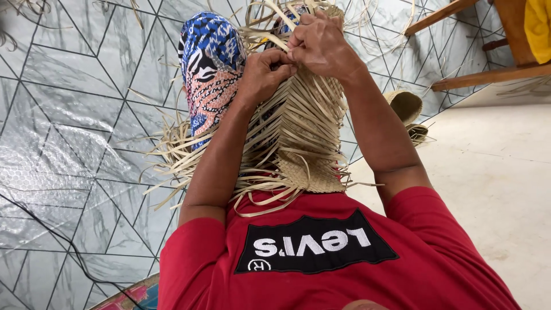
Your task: The person is weaving thin bamboo strips together to form a mat or basket structure.
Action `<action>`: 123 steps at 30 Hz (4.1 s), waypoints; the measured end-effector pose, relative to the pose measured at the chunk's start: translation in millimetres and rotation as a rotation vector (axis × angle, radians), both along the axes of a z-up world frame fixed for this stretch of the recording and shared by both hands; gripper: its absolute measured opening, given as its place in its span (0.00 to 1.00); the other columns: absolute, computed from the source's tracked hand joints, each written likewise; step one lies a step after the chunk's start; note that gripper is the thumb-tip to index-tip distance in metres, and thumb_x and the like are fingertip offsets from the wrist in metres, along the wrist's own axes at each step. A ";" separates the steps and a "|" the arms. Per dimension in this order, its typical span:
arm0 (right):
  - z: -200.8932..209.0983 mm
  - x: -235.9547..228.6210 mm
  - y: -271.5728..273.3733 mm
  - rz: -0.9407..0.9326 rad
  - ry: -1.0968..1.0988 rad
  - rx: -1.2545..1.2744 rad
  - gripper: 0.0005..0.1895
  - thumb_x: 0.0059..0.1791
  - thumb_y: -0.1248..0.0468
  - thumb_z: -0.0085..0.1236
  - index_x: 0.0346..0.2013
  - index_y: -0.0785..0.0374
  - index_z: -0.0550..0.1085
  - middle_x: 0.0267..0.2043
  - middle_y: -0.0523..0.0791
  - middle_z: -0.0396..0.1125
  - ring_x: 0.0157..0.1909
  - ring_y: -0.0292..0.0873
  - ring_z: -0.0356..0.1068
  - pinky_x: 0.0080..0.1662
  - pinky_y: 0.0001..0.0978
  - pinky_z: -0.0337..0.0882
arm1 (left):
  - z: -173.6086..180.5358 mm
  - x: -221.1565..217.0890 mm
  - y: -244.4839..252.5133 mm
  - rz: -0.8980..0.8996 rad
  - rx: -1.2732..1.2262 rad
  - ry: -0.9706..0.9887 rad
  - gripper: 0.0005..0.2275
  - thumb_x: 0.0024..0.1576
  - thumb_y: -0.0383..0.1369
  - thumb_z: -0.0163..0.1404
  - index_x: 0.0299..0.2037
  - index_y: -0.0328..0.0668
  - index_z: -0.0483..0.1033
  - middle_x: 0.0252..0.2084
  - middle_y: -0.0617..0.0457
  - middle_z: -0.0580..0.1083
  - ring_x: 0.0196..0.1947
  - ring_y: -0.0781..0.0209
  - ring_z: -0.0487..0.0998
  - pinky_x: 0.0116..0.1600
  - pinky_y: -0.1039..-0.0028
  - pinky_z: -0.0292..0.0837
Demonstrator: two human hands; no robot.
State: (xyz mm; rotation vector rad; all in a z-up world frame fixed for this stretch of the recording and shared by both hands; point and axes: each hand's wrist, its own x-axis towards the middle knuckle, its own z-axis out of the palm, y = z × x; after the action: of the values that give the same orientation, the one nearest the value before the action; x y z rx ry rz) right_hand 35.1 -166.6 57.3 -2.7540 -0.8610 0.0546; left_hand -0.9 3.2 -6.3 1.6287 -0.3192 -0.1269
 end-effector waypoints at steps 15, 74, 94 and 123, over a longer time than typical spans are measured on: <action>4.9 -45.2 5.9 0.083 -0.065 0.272 0.07 0.47 0.67 0.60 0.32 0.57 0.68 0.29 0.40 0.57 0.34 0.40 0.55 0.41 0.33 0.60 | -25.7 8.3 -7.8 0.047 0.029 0.351 0.05 0.52 0.37 0.53 0.29 0.47 0.78 0.23 0.58 0.73 0.19 0.73 0.66 0.24 0.84 0.63; -13.7 -52.1 -5.7 -0.239 -0.012 -0.102 0.09 0.46 0.59 0.50 0.26 0.62 0.71 0.33 0.45 0.63 0.37 0.44 0.60 0.43 0.44 0.59 | -14.7 6.5 -17.9 0.136 0.078 -0.006 0.03 0.49 0.27 0.50 0.25 0.40 0.75 0.19 0.57 0.71 0.15 0.72 0.65 0.19 0.85 0.63; 89.8 -23.6 3.5 0.237 0.366 0.848 0.04 0.51 0.80 0.48 0.35 0.72 0.65 0.33 0.48 0.60 0.26 0.36 0.54 0.27 0.22 0.57 | -0.6 0.3 -25.9 0.274 0.414 0.003 0.03 0.47 0.33 0.51 0.26 0.46 0.74 0.20 0.61 0.71 0.18 0.70 0.65 0.31 0.75 0.61; 7.4 -54.7 -17.7 -0.160 -0.157 0.315 0.13 0.47 0.70 0.62 0.33 0.63 0.63 0.24 0.45 0.65 0.20 0.40 0.61 0.21 0.29 0.62 | 2.2 2.6 -20.3 0.216 0.024 0.366 0.04 0.47 0.28 0.51 0.23 0.37 0.76 0.20 0.56 0.72 0.20 0.71 0.68 0.29 0.83 0.67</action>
State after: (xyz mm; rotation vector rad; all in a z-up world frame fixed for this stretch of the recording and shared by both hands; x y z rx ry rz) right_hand -19.6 -184.4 64.7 -2.5405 -0.6210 -0.3045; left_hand 1.7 -17.2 -4.0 1.6158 0.1387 -0.2607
